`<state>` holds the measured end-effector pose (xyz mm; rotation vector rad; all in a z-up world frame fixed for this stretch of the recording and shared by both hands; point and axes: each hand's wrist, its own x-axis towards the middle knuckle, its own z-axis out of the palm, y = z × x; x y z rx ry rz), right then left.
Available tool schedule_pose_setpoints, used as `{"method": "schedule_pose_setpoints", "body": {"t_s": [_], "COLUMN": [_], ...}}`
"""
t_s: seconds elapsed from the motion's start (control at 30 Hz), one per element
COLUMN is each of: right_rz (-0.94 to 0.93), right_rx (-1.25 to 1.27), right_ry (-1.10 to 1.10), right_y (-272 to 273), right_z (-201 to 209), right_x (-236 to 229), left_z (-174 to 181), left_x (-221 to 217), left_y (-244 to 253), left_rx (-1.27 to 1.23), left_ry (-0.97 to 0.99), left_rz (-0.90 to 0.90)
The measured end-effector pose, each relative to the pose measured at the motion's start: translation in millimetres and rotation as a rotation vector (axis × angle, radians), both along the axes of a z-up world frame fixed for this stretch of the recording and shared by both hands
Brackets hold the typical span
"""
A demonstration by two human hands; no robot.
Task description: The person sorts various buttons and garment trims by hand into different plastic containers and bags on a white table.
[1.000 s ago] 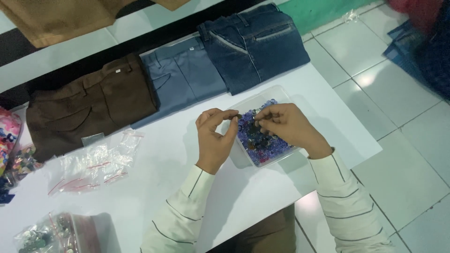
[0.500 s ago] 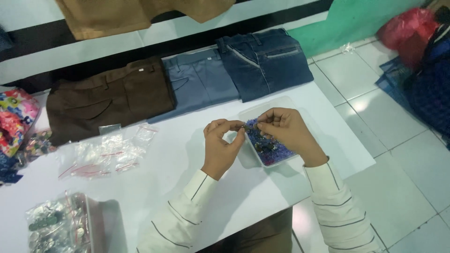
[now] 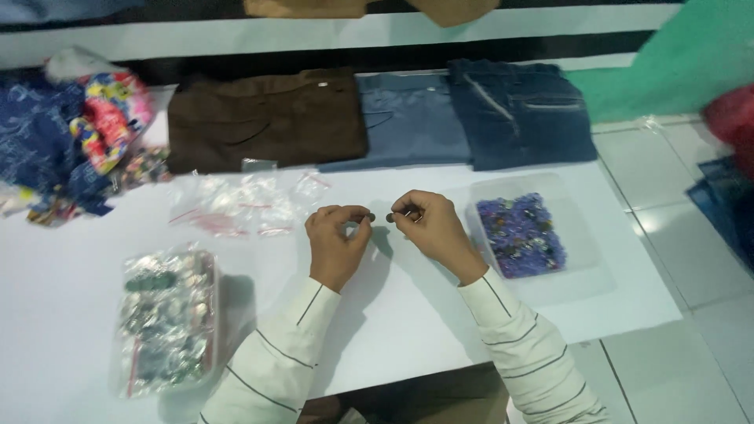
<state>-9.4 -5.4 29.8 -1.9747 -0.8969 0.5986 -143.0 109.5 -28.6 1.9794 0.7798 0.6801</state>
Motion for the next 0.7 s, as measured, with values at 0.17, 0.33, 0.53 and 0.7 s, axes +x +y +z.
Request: {"method": "schedule_pose_setpoints", "body": {"t_s": [0.17, 0.33, 0.53, 0.7], "right_rz": [0.082, 0.102, 0.099, 0.071], "right_rx": [0.002, 0.005, 0.013, 0.009], "right_ry": [-0.04, -0.066, -0.121, -0.083], "right_y": [26.6, 29.2, 23.3, 20.5], "right_z": [-47.1, -55.5, -55.4, -45.2], "right_x": [-4.6, -8.9, -11.5, -14.1], "left_z": [-11.5, -28.6, -22.0, -19.0], "left_x": [-13.7, -7.3, -7.1, -9.2], "left_y": [14.0, 19.1, 16.0, 17.1], "left_rx": [0.092, 0.218, 0.249, 0.247], "left_ry": [0.087, 0.231, 0.261, 0.279], "left_rz": [0.0, -0.07, -0.129, -0.109]}}
